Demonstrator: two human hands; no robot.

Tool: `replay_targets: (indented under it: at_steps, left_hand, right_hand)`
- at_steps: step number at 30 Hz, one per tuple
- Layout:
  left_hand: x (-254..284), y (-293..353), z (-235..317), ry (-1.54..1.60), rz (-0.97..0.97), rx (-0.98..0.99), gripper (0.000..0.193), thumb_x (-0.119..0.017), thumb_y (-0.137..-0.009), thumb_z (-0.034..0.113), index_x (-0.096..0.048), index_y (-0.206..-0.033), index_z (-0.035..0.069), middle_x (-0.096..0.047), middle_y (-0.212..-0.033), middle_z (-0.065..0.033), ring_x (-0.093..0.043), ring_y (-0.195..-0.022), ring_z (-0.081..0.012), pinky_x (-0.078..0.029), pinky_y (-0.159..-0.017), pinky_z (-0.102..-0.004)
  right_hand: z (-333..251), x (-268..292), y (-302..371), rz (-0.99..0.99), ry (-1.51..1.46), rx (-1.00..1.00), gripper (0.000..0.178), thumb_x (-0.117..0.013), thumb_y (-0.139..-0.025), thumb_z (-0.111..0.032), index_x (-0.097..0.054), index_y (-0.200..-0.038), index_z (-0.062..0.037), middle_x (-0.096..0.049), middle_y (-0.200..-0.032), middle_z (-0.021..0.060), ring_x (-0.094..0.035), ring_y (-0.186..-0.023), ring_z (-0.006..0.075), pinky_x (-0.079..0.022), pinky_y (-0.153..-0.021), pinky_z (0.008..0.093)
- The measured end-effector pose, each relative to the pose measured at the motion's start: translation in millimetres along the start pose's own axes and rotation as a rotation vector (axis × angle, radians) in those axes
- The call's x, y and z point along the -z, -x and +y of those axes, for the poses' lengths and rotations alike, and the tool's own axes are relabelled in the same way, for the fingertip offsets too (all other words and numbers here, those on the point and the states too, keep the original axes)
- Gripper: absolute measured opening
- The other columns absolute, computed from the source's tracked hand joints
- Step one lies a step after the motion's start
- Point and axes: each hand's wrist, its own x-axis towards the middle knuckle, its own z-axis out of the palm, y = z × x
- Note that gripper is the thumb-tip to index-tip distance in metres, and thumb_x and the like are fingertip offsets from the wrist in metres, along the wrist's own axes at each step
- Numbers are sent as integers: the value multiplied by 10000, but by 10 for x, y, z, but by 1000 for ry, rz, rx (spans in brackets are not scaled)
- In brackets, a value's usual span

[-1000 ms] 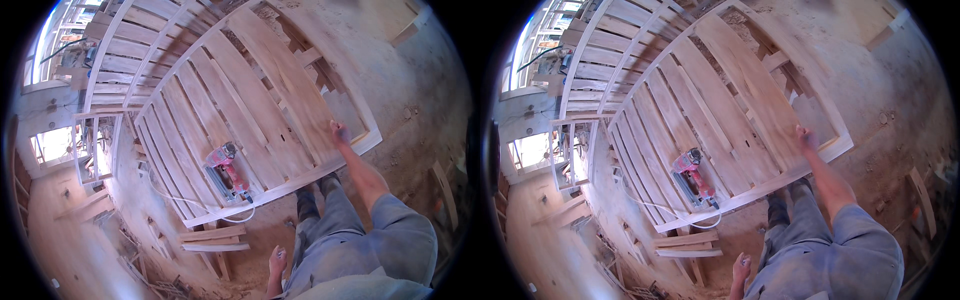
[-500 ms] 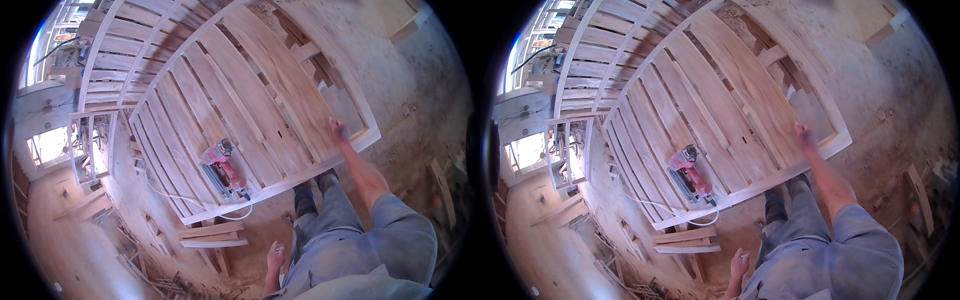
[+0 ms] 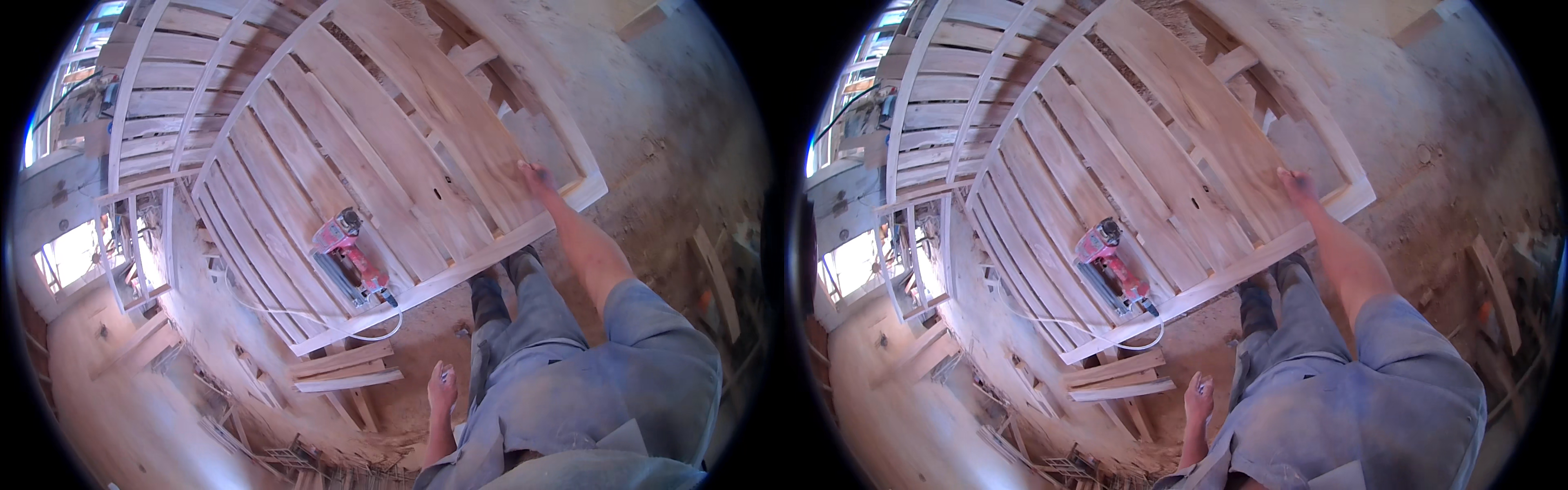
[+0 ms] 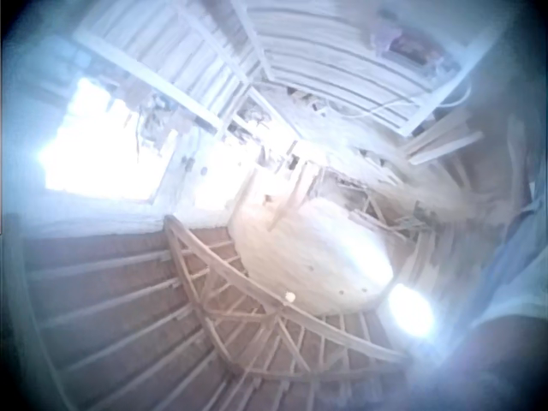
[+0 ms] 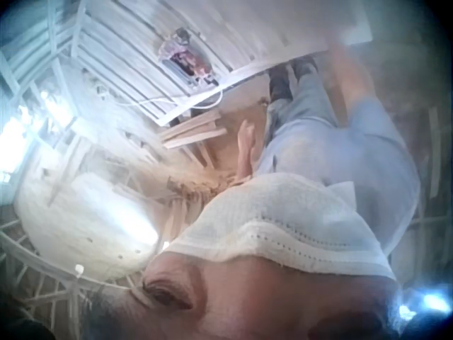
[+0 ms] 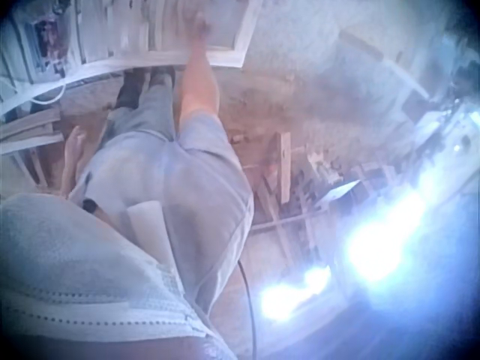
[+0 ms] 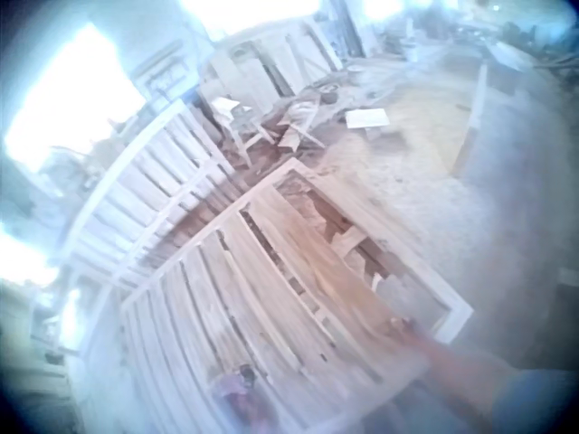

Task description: The person assembles a wooden structure by placing planks onto a frame and securing them with a nail gun. They also use an angle grinder to smooth the edges of a plank before fitting it into the assembly.

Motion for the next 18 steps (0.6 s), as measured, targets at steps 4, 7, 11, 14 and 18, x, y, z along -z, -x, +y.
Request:
replay_targets:
  at_steps: [4,7,11,14,18]
  left_hand:
    - [-71,38,39,88,-15,70,520,-608,-941,208,-506,-1383,-48,-708,-1166,-168,-685,-1039,-238,-520,-914,-337]
    - [-97,96,108,85,-26,98,524,-609,-939,194,-500,-1390,-50,-708,-1169,-163,-682,-1028,-222,-521,-905,-325]
    - [-269,178,-422,147,27,91,513,-603,-936,200,-515,-1373,-54,-710,-1165,-167,-689,-1037,-238,-524,-905,-332]
    - [-243,323,-363,-33,-67,131,520,-599,-932,238,-527,-1357,-54,-712,-1159,-170,-687,-1069,-264,-522,-922,-351]
    - [-312,282,-395,-29,-3,59,544,-597,-928,306,-539,-1353,-29,-706,-1155,-179,-670,-1117,-301,-513,-945,-378]
  right_hand:
    - [242,-125,-176,17,68,-24,575,-546,-903,-567,-714,-957,-20,-710,-915,207,-681,-859,323,-493,-773,420]
    - [391,-127,-266,55,147,-45,560,-551,-903,-550,-701,-990,-18,-706,-967,221,-684,-920,327,-502,-807,428]
    - [-31,-107,62,75,12,18,531,-550,-907,-519,-692,-986,-13,-706,-967,230,-684,-950,370,-512,-810,447]
    - [-130,-26,142,74,82,-14,570,-547,-900,-552,-690,-920,0,-682,-950,264,-661,-959,411,-491,-819,494]
    - [-80,-45,180,146,105,31,446,-580,-904,-459,-704,-889,-31,-694,-854,226,-693,-832,377,-513,-732,479]
